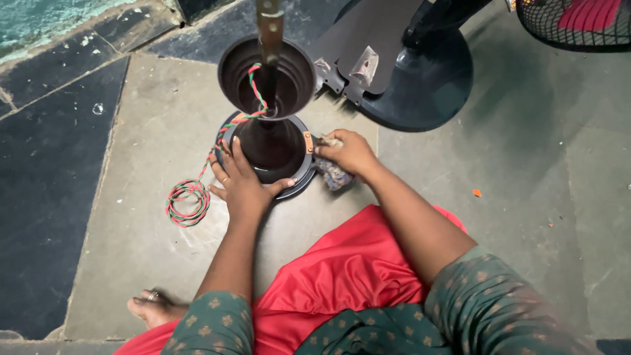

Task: The person sits on the floor and wipes a dark brown ceiling fan downrod and canopy with a cloth. They rotate the parts to clean different sides and then wipe the canopy's underside. The person also handles a bundle of wires attached to the downrod.

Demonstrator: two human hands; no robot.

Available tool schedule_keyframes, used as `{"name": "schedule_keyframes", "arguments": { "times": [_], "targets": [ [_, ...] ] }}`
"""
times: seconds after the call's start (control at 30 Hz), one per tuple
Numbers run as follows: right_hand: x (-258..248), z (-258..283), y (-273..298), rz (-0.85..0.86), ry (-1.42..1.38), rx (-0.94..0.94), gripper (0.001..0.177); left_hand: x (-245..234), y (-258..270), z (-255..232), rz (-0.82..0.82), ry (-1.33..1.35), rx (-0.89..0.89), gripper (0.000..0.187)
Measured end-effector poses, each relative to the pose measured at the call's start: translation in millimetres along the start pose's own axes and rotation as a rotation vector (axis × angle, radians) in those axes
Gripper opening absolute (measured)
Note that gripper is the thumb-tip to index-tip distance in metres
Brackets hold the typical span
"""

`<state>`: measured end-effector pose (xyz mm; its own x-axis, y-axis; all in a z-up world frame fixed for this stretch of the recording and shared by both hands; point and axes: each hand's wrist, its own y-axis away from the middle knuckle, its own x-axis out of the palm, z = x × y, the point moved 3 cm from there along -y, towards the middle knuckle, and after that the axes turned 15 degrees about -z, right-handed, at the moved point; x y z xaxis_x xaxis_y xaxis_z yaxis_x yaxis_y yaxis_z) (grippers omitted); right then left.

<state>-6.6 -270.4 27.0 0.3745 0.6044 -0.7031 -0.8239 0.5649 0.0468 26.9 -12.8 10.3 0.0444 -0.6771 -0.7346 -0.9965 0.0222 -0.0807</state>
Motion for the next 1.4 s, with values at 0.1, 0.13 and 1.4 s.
{"name": "schedule_keyframes", "arguments": {
  "times": [0.1,0.13,1.4],
  "targets": [
    [10,3,6,-0.074,0.102,-0.022,0.029,1,3,1,-0.004,0.032,-0.046,0.149],
    [12,6,7,-0.109,0.110,-0.036,0.029,1,3,0,-0.006,0.036,-0.051,0.150],
    [-6,-23,-41,0.040,-0.210,0.126,0.028,-10,1,-6,0.021,-0.024,-0.034,0.140]
  ]
}}
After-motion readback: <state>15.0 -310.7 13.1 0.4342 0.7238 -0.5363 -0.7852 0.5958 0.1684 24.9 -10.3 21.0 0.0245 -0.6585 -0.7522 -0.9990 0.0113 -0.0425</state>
